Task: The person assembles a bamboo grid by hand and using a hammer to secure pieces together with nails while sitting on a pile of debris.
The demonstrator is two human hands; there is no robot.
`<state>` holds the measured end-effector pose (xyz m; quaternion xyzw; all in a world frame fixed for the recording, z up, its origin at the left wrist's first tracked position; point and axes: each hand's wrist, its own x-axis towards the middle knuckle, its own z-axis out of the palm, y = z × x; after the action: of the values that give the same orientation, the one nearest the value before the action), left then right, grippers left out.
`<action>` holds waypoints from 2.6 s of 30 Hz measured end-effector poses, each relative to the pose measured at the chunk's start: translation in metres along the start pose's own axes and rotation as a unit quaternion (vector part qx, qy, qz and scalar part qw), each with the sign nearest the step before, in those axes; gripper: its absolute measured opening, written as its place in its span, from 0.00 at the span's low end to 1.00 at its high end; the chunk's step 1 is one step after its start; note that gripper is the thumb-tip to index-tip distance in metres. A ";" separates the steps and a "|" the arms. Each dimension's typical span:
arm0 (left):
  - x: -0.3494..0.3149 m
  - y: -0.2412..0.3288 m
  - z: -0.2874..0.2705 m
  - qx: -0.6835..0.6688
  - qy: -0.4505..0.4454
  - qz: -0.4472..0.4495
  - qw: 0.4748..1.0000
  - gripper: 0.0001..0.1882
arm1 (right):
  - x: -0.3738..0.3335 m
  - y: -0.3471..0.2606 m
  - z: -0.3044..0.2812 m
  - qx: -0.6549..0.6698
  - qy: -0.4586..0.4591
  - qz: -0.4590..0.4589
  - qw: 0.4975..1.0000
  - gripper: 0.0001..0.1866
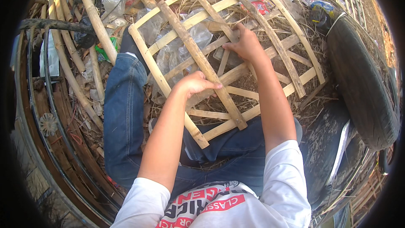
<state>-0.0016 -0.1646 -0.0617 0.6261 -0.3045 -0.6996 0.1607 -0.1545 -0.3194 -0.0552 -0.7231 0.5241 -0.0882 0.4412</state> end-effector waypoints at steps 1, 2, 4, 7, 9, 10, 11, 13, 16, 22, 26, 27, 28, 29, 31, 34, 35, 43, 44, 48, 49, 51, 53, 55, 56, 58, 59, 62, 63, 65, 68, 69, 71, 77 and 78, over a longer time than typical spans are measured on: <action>0.001 0.000 0.000 -0.001 -0.003 0.000 1.000 0.21 | 0.001 0.003 0.001 0.003 0.006 -0.010 1.000 0.34; 0.002 0.000 0.000 -0.002 -0.005 0.000 1.000 0.21 | 0.002 0.005 0.001 0.006 0.012 -0.020 1.000 0.33; 0.005 -0.005 -0.001 0.000 -0.001 0.008 1.000 0.21 | 0.002 0.003 0.002 0.016 0.011 -0.018 1.000 0.33; 0.007 -0.007 -0.003 -0.010 -0.011 0.014 1.000 0.19 | 0.001 0.002 0.002 0.019 0.015 -0.017 1.000 0.32; 0.008 -0.007 -0.003 -0.015 -0.015 0.015 1.000 0.18 | 0.001 0.003 0.002 0.019 0.017 -0.018 1.000 0.32; 0.009 -0.008 -0.003 -0.014 -0.014 0.015 1.000 0.18 | 0.002 0.003 0.002 0.022 0.017 -0.019 0.999 0.32; 0.010 -0.009 -0.004 -0.014 -0.012 0.014 1.000 0.18 | 0.002 0.004 0.003 0.024 0.017 -0.020 0.999 0.32; 0.010 -0.010 -0.005 -0.018 -0.015 0.016 1.000 0.18 | 0.003 0.003 0.003 0.023 0.018 -0.017 0.999 0.32; 0.009 -0.008 -0.004 -0.008 -0.012 0.018 1.000 0.19 | 0.003 0.004 0.002 0.031 0.010 -0.010 0.999 0.33; 0.007 -0.006 -0.004 0.003 -0.002 0.014 1.000 0.20 | 0.005 0.006 0.003 0.055 0.003 -0.011 0.998 0.33; 0.004 -0.005 -0.003 0.003 0.003 0.022 1.000 0.19 | 0.004 0.004 0.003 0.063 -0.002 -0.011 0.998 0.32; 0.004 -0.005 -0.003 -0.001 0.004 0.023 1.000 0.19 | 0.004 0.004 0.002 0.062 -0.002 -0.009 0.998 0.32; 0.003 -0.005 -0.002 -0.005 0.005 0.025 1.000 0.19 | 0.004 0.004 0.002 0.062 -0.002 -0.008 0.998 0.33; 0.002 -0.005 -0.002 -0.009 0.006 0.026 1.000 0.19 | 0.004 0.004 0.001 0.062 -0.002 -0.006 0.998 0.33; 0.001 -0.003 0.002 -0.006 0.020 0.031 0.999 0.17 | 0.003 0.002 0.000 0.054 -0.004 -0.002 0.999 0.33; 0.007 -0.010 0.000 -0.030 -0.003 0.031 0.999 0.16 | 0.004 0.006 0.002 0.054 -0.007 -0.015 0.998 0.33; 0.009 -0.014 -0.002 -0.043 -0.018 0.030 0.998 0.16 | 0.005 0.006 0.002 0.056 -0.008 -0.022 0.998 0.33; 0.006 -0.012 0.000 -0.041 -0.010 0.049 0.998 0.15 | 0.000 0.004 0.000 0.065 -0.004 -0.024 0.998 0.29; 0.007 -0.013 0.000 -0.045 -0.011 0.052 0.998 0.15 | 0.002 0.007 0.000 0.096 -0.009 -0.005 0.995 0.26; 0.008 -0.012 0.001 -0.048 -0.015 0.054 0.997 0.15 | 0.013 0.015 -0.002 0.144 -0.004 0.013 0.990 0.20; 0.006 -0.011 0.001 -0.046 -0.013 0.050 0.998 0.15 | 0.013 0.015 -0.001 0.150 -0.003 0.024 0.988 0.20; 0.004 -0.009 0.001 -0.043 -0.010 0.046 0.998 0.15 | 0.015 0.016 0.001 0.160 0.006 0.033 0.987 0.19; 0.005 -0.010 0.001 -0.041 -0.008 0.044 0.998 0.15 | 0.016 0.019 0.004 0.167 0.023 0.031 0.985 0.21; 0.005 -0.011 0.001 -0.047 -0.007 0.045 0.998 0.15 | 0.013 0.011 0.005 0.157 0.022 0.022 0.987 0.22; 0.006 -0.012 0.000 -0.051 -0.006 0.046 0.998 0.15 | 0.011 0.009 0.005 0.151 0.021 0.017 0.988 0.23; 0.009 -0.014 0.001 -0.049 -0.005 0.046 0.998 0.15 | 0.017 0.018 0.007 0.104 0.033 -0.014 0.994 0.24; 0.010 -0.015 0.001 -0.048 -0.004 0.046 0.998 0.15 | 0.020 0.022 0.007 0.080 0.039 -0.029 0.996 0.24; 0.007 -0.015 -0.001 -0.031 -0.003 0.046 0.998 0.14 | 0.017 0.017 0.010 0.084 0.038 -0.039 0.995 0.23; 0.008 -0.015 0.000 -0.030 -0.006 0.050 0.998 0.14 | 0.018 0.021 0.011 0.075 0.054 -0.049 0.995 0.22; 0.010 -0.015 0.000 -0.027 -0.014 0.058 0.998 0.14 | 0.023 0.030 0.014 0.056 0.085 -0.071 0.992 0.21; 0.008 -0.013 -0.001 -0.022 -0.018 0.047 0.998 0.14 | 0.019 0.024 0.014 0.062 0.089 -0.041 0.993 0.21; 0.007 -0.013 -0.001 -0.024 -0.018 0.043 0.999 0.14 | 0.017 0.020 0.013 0.058 0.094 -0.041 0.993 0.21; 0.007 -0.013 -0.002 -0.029 -0.019 0.034 0.999 0.15 | 0.013 0.012 0.013 0.051 0.102 -0.042 0.993 0.21; 0.007 -0.010 0.000 -0.022 -0.018 0.027 0.999 0.14 | 0.012 0.014 0.012 0.051 0.123 -0.030 0.991 0.21; 0.005 -0.010 -0.001 -0.021 -0.014 0.028 0.999 0.15 | 0.010 0.010 0.013 0.063 0.111 -0.017 0.992 0.21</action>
<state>-0.0002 -0.1599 -0.0722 0.6038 -0.3094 -0.7099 0.1892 -0.1493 -0.3215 -0.0730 -0.6884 0.5514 -0.2081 0.4229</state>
